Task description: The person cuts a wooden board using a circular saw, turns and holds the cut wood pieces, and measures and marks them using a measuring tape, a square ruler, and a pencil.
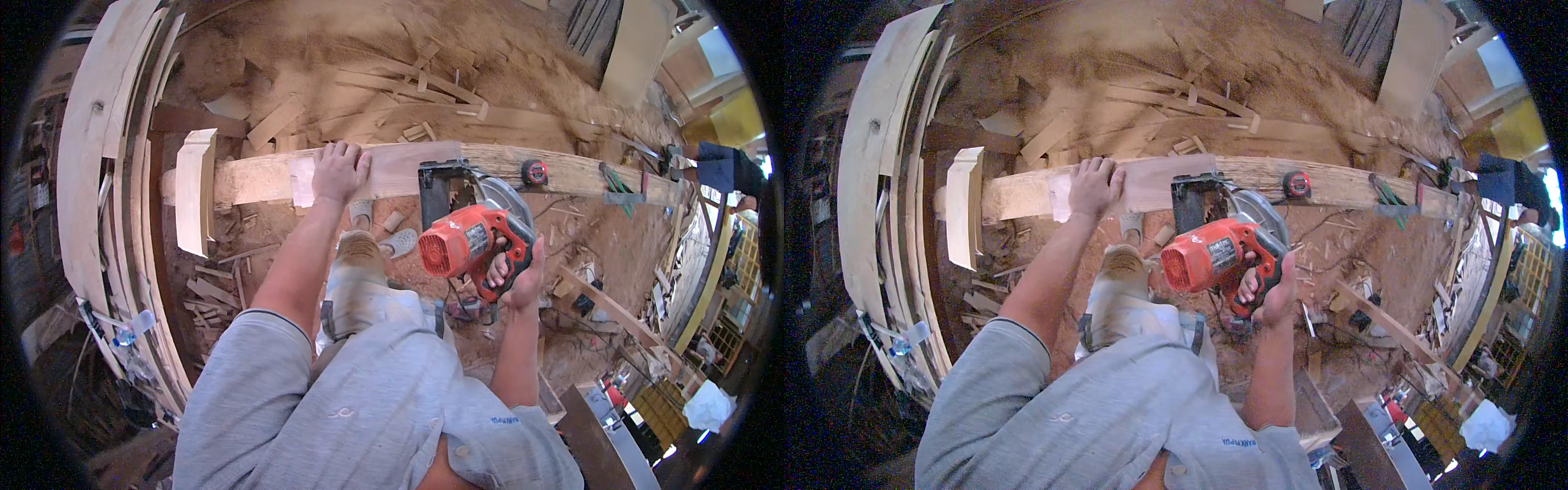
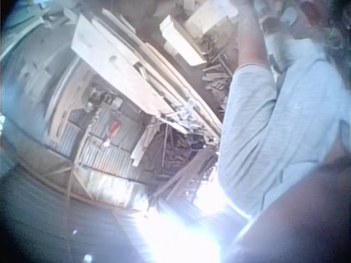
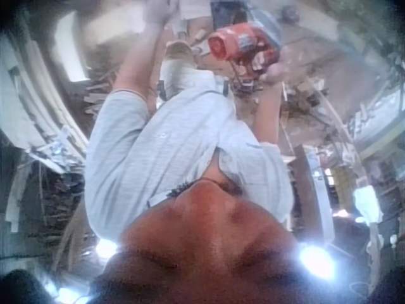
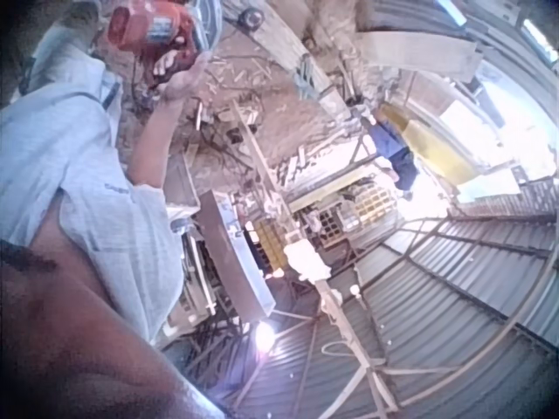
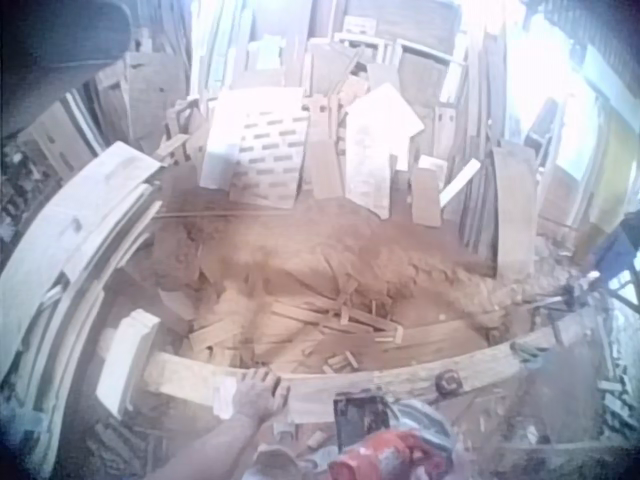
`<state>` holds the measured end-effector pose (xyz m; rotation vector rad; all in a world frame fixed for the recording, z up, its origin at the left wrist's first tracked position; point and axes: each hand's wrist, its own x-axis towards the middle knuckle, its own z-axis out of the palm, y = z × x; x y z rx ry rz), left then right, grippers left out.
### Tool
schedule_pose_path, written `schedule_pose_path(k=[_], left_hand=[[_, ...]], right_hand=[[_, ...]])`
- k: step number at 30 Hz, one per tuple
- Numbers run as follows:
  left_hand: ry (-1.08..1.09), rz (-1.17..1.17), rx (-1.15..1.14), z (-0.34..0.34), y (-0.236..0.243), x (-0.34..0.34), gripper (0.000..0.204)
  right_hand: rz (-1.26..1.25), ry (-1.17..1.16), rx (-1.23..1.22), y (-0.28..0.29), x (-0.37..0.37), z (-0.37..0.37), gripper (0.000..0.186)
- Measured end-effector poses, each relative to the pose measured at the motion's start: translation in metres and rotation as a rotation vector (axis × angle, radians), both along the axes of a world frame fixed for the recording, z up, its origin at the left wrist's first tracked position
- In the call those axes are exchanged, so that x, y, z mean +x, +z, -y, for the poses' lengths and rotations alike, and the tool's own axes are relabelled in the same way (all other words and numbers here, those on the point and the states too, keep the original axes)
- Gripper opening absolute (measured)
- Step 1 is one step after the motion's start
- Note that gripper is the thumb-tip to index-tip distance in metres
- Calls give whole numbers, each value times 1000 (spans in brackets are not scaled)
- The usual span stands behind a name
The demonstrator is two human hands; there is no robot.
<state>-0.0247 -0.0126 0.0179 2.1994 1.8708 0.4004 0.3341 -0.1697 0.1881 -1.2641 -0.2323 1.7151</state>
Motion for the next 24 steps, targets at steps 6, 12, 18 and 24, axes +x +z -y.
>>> schedule_pose_path(k=[6,12,18,24], left_hand=[[0,13,23,-2,-6,-1,36],[-29,-2,10,-3,-2,-2,37],[-31,-5,25,-2,-3,-3,37],[-27,14,12,-3,-1,-1,36]], right_hand=[[50,-29,-27,-7,2,6,80],[38,-59,-51,-6,1,6,77],[42,-58,-49,-6,-1,5,77],[29,-81,-46,-4,-5,4,76]])
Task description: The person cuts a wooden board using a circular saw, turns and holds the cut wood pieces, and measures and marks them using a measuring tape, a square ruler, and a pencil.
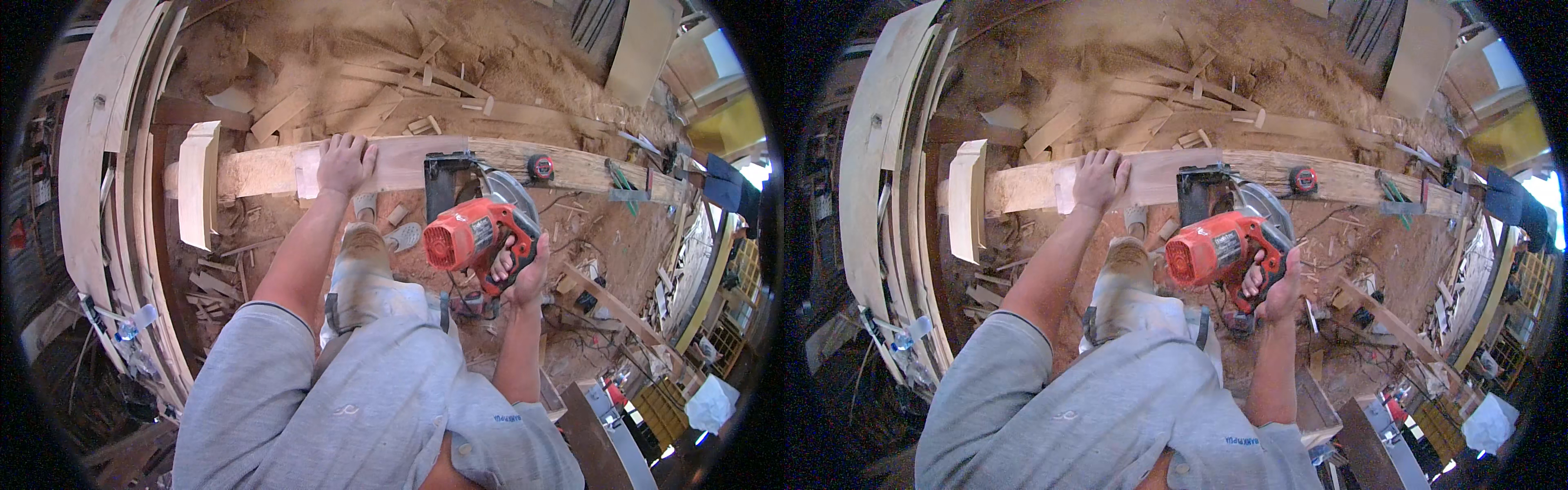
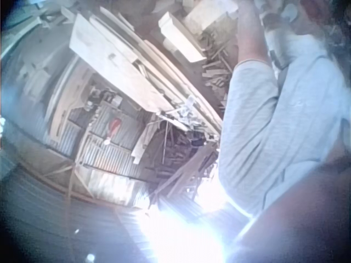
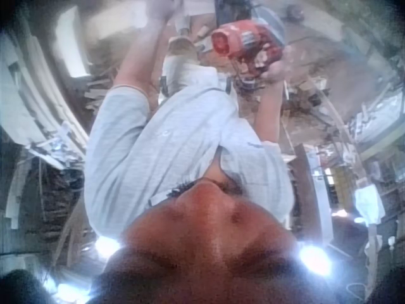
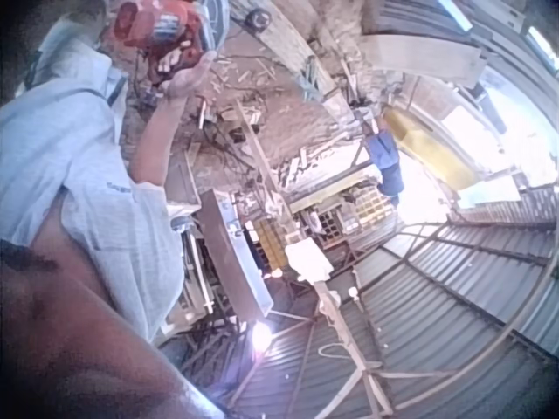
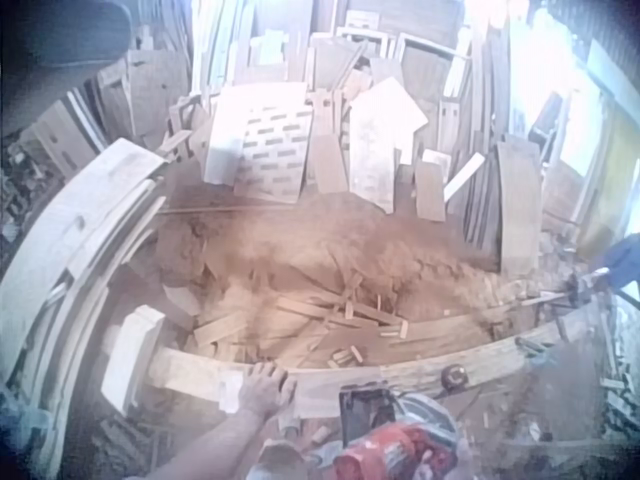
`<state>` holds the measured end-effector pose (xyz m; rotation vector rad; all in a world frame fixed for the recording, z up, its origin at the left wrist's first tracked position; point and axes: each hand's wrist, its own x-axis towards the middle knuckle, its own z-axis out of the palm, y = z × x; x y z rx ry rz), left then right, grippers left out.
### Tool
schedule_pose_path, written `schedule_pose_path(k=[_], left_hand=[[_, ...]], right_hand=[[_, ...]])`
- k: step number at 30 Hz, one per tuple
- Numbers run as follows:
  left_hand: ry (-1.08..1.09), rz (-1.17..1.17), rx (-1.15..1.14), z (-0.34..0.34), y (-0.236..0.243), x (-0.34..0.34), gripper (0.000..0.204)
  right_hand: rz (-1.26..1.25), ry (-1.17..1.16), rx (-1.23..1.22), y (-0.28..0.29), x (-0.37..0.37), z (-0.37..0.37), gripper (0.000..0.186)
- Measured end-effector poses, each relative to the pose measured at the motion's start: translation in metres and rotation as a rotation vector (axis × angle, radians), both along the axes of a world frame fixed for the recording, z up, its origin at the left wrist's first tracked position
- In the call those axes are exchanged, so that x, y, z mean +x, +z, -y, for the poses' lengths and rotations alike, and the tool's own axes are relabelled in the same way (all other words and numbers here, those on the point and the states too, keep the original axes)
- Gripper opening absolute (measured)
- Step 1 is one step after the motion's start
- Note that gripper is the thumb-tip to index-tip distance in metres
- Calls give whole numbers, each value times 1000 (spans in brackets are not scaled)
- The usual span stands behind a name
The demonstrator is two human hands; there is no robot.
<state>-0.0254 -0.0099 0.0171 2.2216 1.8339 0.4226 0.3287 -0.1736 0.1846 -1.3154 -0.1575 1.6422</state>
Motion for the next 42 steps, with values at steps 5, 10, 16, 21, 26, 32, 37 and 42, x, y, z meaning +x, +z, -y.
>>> schedule_pose_path(k=[5,10,16,21,26,32,37,42], left_hand=[[-7,-2,63,-1,-1,-1,30],[6,13,4,-1,0,-1,37],[8,11,46,-1,-1,-1,34],[-6,-35,17,0,-1,-1,36],[-14,-36,3,0,1,-2,35],[-25,-32,18,-1,1,-2,34],[-34,-18,38,0,1,-2,32],[-36,-25,33,0,2,-2,31]], right_hand=[[41,-9,-5,2,-2,-3,74],[22,8,-8,2,0,-1,76],[-5,-20,-29,0,-1,1,77],[33,-4,-9,-2,-1,0,78],[-5,-3,23,-5,0,1,78],[23,-13,-3,0,-3,-3,77],[26,-24,20,1,-6,-6,76],[68,-18,18,6,-10,-11,76]])
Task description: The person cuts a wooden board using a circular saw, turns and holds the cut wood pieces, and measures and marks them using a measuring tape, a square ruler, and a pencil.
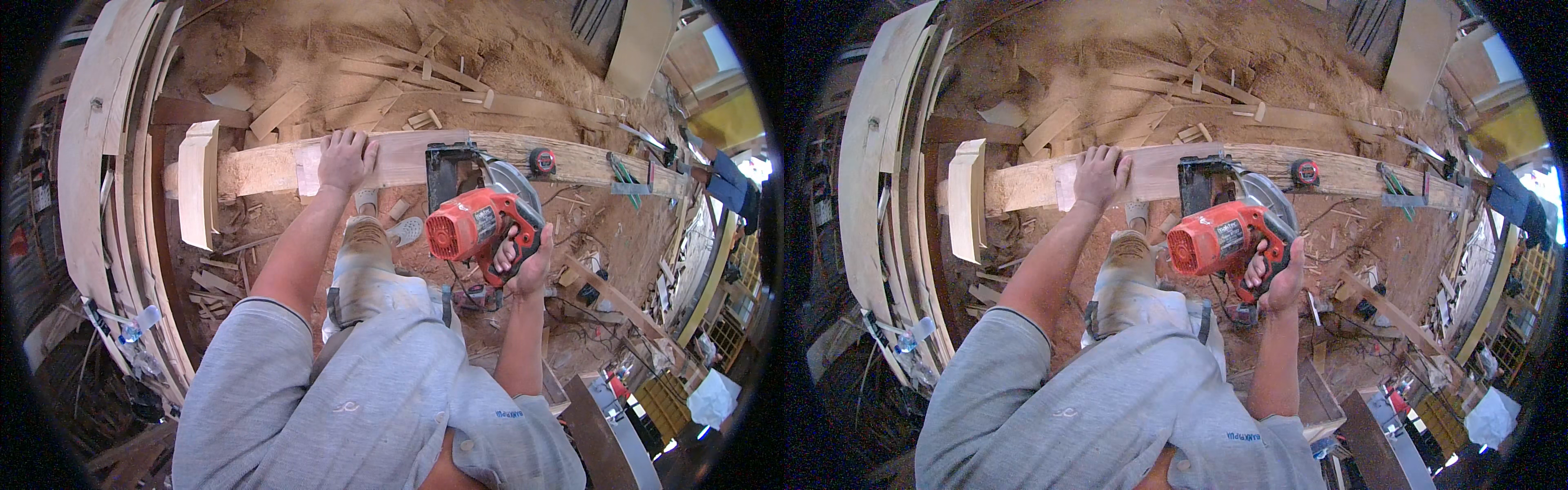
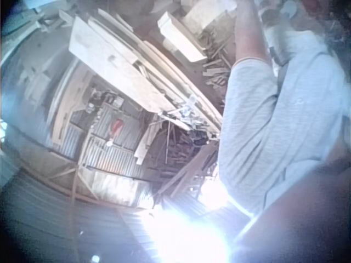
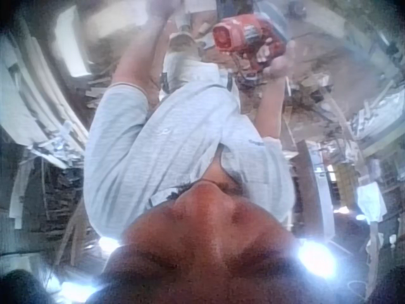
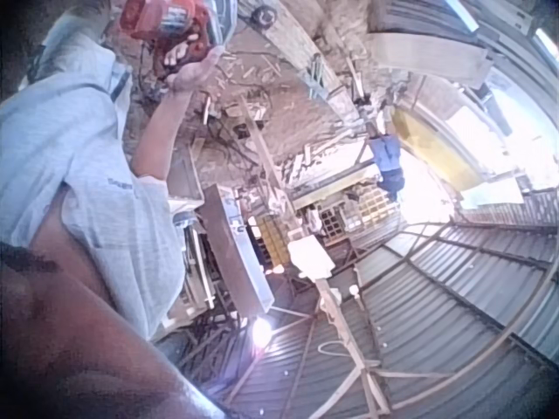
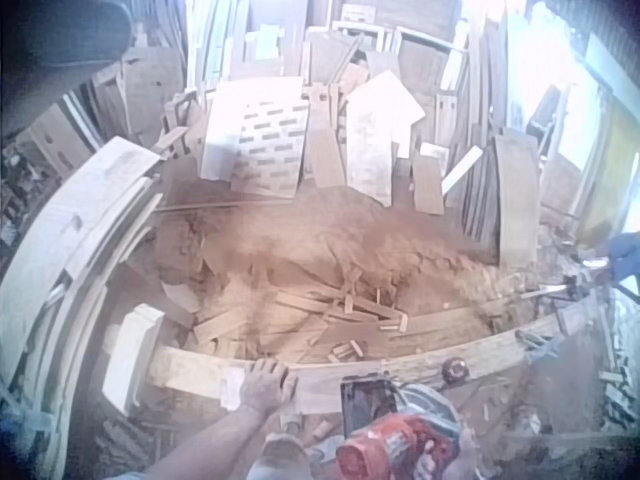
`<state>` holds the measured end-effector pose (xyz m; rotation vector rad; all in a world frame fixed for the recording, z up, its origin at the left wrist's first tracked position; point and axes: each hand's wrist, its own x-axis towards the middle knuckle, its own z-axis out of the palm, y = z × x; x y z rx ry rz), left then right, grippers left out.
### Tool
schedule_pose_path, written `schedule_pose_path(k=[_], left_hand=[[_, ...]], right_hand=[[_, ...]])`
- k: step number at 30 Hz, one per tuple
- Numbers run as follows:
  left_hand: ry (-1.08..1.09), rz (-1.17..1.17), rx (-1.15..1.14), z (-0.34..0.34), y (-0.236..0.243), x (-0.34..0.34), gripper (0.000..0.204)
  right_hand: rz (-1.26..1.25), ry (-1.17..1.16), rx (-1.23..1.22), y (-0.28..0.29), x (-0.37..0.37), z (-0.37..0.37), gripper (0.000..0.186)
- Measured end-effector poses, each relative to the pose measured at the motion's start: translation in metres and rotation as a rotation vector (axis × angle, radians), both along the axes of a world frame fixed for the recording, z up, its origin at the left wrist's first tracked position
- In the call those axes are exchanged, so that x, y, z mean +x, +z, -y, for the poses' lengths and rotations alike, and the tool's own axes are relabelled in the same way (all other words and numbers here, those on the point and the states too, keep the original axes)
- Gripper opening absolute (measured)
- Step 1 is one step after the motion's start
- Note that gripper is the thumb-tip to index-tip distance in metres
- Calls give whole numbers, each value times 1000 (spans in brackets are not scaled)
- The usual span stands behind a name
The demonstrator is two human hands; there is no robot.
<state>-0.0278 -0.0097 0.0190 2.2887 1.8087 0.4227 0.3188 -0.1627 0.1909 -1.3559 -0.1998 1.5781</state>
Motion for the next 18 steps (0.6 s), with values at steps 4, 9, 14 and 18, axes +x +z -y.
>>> schedule_pose_path(k=[4,9,14,18], left_hand=[[3,3,7,1,-2,0,32],[9,42,-33,2,1,0,35],[3,37,-43,1,3,0,35],[-7,37,-28,1,4,-1,36]], right_hand=[[0,7,-1,0,1,-2,76],[5,9,11,-3,2,-3,76],[-6,-5,3,-5,4,-4,76],[22,3,6,-5,3,-6,77]])
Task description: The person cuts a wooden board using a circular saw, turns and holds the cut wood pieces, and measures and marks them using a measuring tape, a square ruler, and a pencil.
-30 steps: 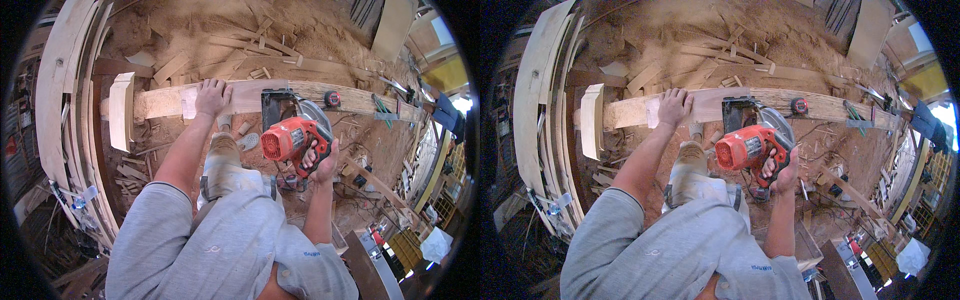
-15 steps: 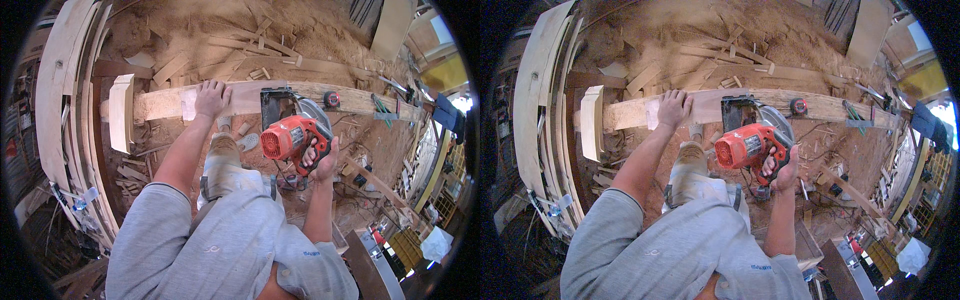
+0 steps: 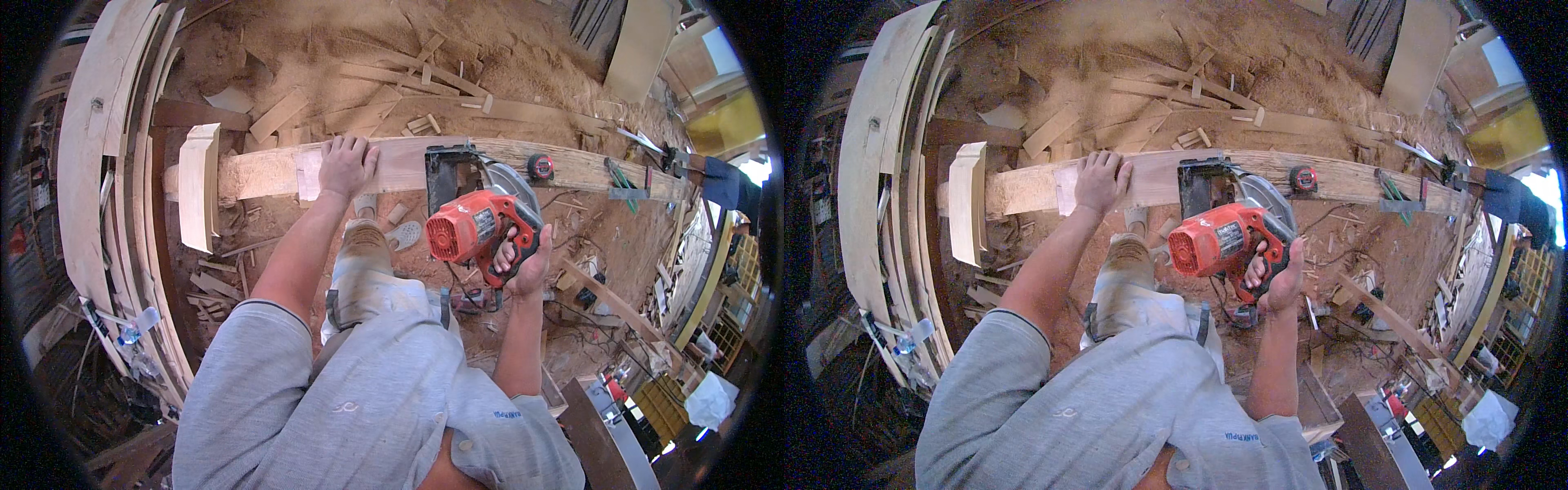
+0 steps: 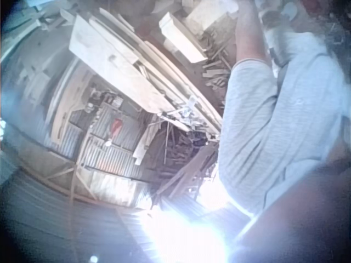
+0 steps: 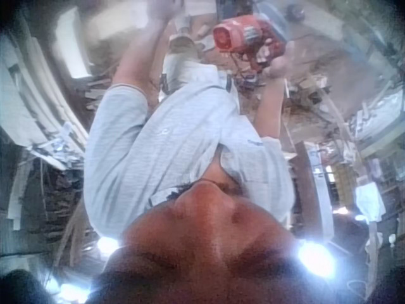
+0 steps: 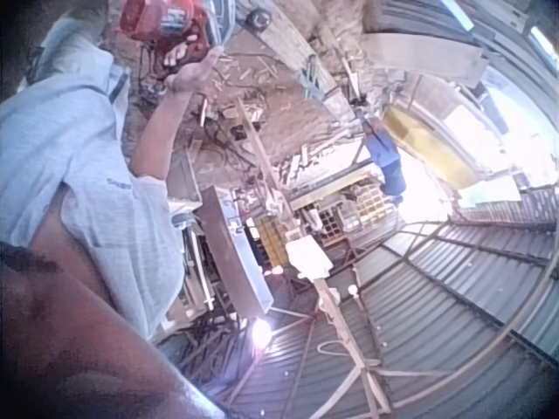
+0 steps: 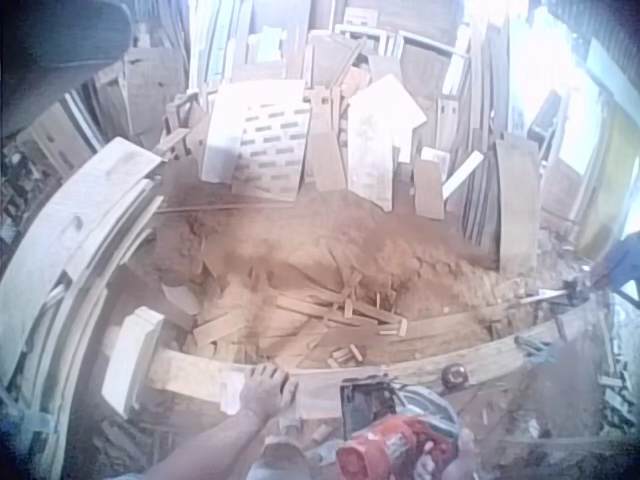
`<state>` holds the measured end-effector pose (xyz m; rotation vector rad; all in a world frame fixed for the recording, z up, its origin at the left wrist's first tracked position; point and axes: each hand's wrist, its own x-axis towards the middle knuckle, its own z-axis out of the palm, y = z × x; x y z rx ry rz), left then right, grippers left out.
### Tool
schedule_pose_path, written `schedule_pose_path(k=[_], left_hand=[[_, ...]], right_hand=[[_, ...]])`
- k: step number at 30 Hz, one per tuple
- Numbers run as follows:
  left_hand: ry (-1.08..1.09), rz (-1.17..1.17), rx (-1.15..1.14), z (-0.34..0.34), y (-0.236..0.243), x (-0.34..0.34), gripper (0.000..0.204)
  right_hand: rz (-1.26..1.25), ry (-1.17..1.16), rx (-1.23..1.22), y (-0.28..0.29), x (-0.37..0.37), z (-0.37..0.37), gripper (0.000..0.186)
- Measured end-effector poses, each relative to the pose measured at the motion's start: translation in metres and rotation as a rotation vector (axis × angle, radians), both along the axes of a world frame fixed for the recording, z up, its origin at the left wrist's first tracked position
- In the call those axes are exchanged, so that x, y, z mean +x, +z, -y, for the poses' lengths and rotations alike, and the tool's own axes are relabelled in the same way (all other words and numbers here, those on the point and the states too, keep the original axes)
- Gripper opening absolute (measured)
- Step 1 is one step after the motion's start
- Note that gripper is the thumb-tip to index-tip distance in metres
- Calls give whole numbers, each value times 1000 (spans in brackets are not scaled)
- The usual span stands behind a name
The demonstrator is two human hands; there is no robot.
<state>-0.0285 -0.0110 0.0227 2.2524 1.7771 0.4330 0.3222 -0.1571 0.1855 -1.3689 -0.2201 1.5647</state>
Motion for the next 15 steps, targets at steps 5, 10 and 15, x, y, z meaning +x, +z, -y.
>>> schedule_pose_path(k=[5,10,15], left_hand=[[11,5,-22,0,-1,1,37],[64,18,-15,-1,-7,2,36],[54,-11,-10,-4,-6,1,35]], right_hand=[[-44,3,-15,-2,4,-1,78],[-103,40,-25,-3,11,0,79],[-107,46,-25,-3,12,4,78]])
